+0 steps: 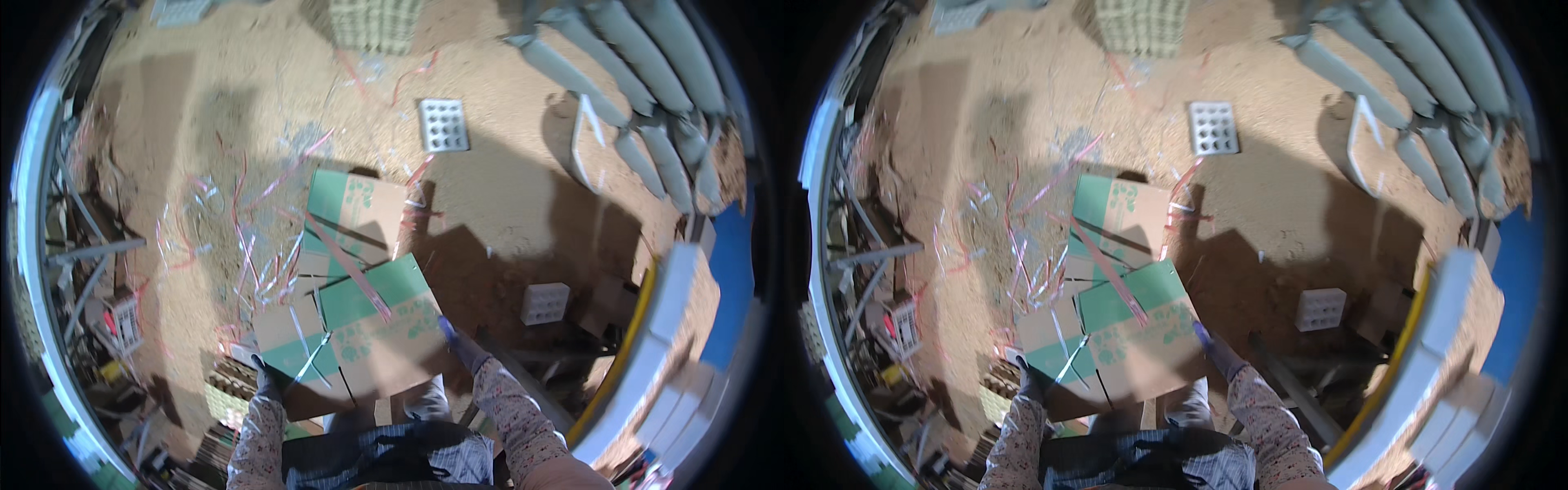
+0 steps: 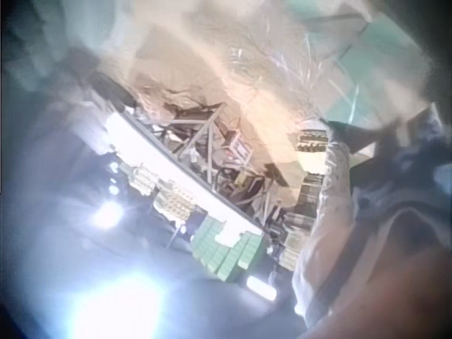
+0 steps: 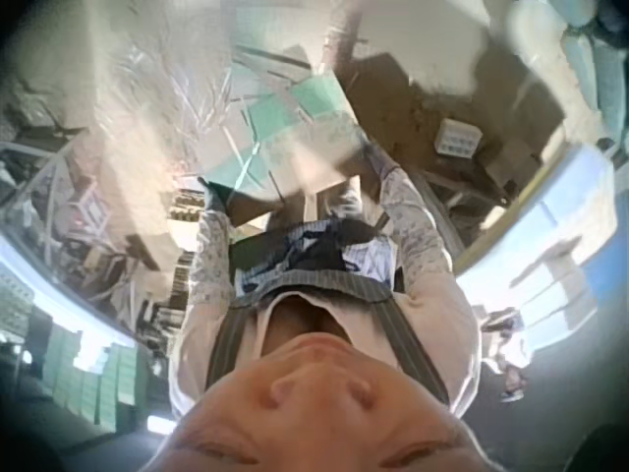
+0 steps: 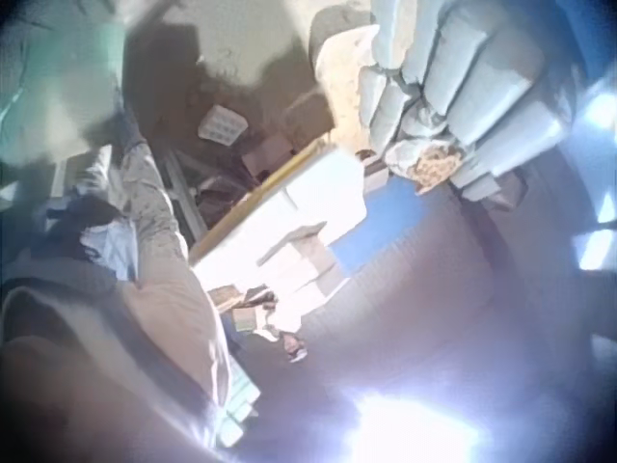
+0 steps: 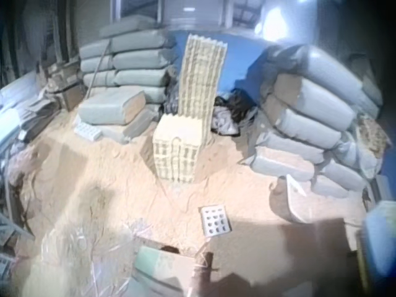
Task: The person folds flat cardboard sheets into boxes and places them onto stacks, occasionally moving trays of organic material on the work table.
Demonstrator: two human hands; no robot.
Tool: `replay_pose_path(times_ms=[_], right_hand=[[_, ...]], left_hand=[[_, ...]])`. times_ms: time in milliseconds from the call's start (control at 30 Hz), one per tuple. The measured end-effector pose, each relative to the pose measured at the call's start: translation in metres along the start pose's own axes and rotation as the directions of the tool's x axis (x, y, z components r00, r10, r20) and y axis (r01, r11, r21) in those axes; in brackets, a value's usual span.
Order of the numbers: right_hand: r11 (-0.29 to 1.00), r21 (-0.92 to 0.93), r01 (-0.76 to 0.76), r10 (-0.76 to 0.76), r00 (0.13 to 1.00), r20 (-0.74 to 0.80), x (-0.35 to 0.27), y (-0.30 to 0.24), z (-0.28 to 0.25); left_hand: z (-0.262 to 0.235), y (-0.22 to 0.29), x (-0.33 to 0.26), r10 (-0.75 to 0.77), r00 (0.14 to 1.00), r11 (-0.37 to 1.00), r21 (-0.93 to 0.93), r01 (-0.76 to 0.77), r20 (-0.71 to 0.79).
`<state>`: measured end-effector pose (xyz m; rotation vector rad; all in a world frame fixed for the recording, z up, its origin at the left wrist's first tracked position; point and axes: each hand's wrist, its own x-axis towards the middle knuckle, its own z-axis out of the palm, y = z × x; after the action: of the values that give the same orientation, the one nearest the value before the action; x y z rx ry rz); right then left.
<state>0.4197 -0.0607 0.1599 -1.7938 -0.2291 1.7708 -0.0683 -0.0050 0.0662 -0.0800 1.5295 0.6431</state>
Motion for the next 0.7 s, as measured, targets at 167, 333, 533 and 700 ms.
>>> replay_pose_path(times_ms=[167, 333, 533, 700], right_hand=[[0.89, 0.449, 0.076, -0.003, 0.987, -0.162, -0.142, 0.027, 0.018], [0.735, 0.379, 0.562, -0.344, 0.791, -0.506, -0.342, 0.042, 0.061], [0.581, 0.193, 0.791, -0.357, 0.46, -0.813, -0.496, 0.189, 0.121], [0.24, 0.34, 0.909, 0.231, 0.287, -0.93, -0.602, 0.363, 0.212]], left_hand=[[0.105, 0.08, -0.097, 0.128, 0.935, 0.978, 0.112, -0.173, 0.33], [0.178, 0.136, -0.201, 0.182, 0.76, 0.855, 0.281, -0.436, 0.624], [0.265, 0.082, -0.382, -0.037, 0.656, 0.802, 0.414, -0.43, 0.754], [0.216, -0.085, -0.512, -0.473, 0.205, 0.528, 0.462, -0.712, 0.857]])
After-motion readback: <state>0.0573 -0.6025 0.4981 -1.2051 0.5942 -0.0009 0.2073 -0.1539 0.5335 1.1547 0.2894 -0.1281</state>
